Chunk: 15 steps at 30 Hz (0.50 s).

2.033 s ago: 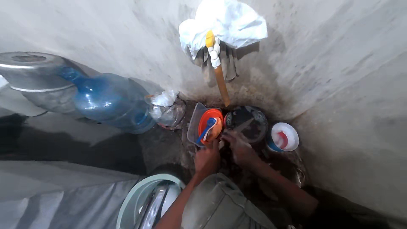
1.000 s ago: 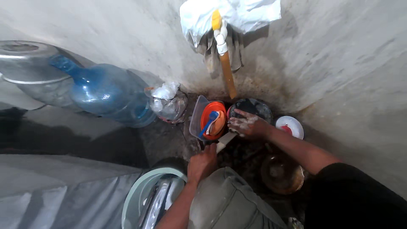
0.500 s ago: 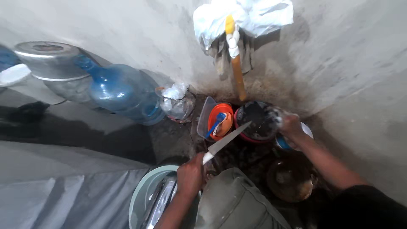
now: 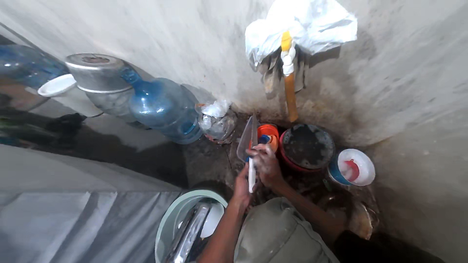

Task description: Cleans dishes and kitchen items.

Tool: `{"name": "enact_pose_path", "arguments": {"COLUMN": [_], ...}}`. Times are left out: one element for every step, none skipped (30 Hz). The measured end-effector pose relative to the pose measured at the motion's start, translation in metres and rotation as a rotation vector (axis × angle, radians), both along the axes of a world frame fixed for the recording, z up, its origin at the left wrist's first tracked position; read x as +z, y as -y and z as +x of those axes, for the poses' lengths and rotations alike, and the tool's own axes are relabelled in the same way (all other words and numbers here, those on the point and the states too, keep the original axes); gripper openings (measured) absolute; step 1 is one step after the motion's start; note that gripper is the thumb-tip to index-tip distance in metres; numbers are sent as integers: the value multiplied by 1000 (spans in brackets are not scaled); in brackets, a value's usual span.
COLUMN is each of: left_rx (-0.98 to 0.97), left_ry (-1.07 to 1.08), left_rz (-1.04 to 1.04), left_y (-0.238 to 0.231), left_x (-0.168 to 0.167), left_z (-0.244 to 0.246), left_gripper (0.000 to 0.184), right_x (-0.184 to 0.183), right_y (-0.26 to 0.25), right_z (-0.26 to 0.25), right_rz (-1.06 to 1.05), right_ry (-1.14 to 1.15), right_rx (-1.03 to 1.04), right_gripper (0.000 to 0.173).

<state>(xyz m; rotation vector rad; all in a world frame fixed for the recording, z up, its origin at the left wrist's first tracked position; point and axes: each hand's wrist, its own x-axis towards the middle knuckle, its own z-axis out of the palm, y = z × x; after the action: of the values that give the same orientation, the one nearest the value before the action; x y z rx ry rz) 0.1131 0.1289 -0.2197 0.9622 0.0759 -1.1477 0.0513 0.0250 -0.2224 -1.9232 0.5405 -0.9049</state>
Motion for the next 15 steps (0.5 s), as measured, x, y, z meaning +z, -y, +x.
{"name": "enact_pose_path", "arguments": {"left_rx": [63,124,184,219,234,251,265,266,264,260,252,236,209,187,161], "left_ry": [18,37,47,45,13,-21,-50,-88,-118,-136,-141,-136,-114,-70,-24], "left_rz": [8,7,4,-17,-70,-100,-100,-94,-84,-81,-90,-99,-101,-77,-47], "left_y": [4,8,11,13,13,12,13,12,11,11,11,11,11,14,15], "left_x": [1,2,3,7,8,9,11,13,15,18,19,19,19,21,23], "left_z": [-1,-2,-1,1,3,7,10,14,17,19,21,23,25,26,27], "left_gripper": [46,43,43,45,49,53,55,57,58,58,58,60,62,68,72], "right_x": [-11,-21,-19,-2,30,53,65,67,60,39,4,-50,-9,22,53], "right_y": [-11,-21,-31,-41,-48,-52,-54,-53,-49,-45,-43,-42,-37,-31,-28], "right_z": [8,13,12,6,-4,-11,-17,-23,-28,-30,-33,-25,-37,-40,-46], "right_rz": [-85,-158,-164,-97,32,124,169,195,195,142,-25,-273,10,209,306], "right_ry": [-3,-13,-48,-98,-163,-217,-277,-360,-451,-477,-365,-36,-364,-490,-566], "right_rx": [-64,-103,-91,-28,59,112,152,207,277,325,322,233,415,510,516], "right_gripper": [29,29,30,30,30,30,31,32,34,35,35,36,35,36,36]}}
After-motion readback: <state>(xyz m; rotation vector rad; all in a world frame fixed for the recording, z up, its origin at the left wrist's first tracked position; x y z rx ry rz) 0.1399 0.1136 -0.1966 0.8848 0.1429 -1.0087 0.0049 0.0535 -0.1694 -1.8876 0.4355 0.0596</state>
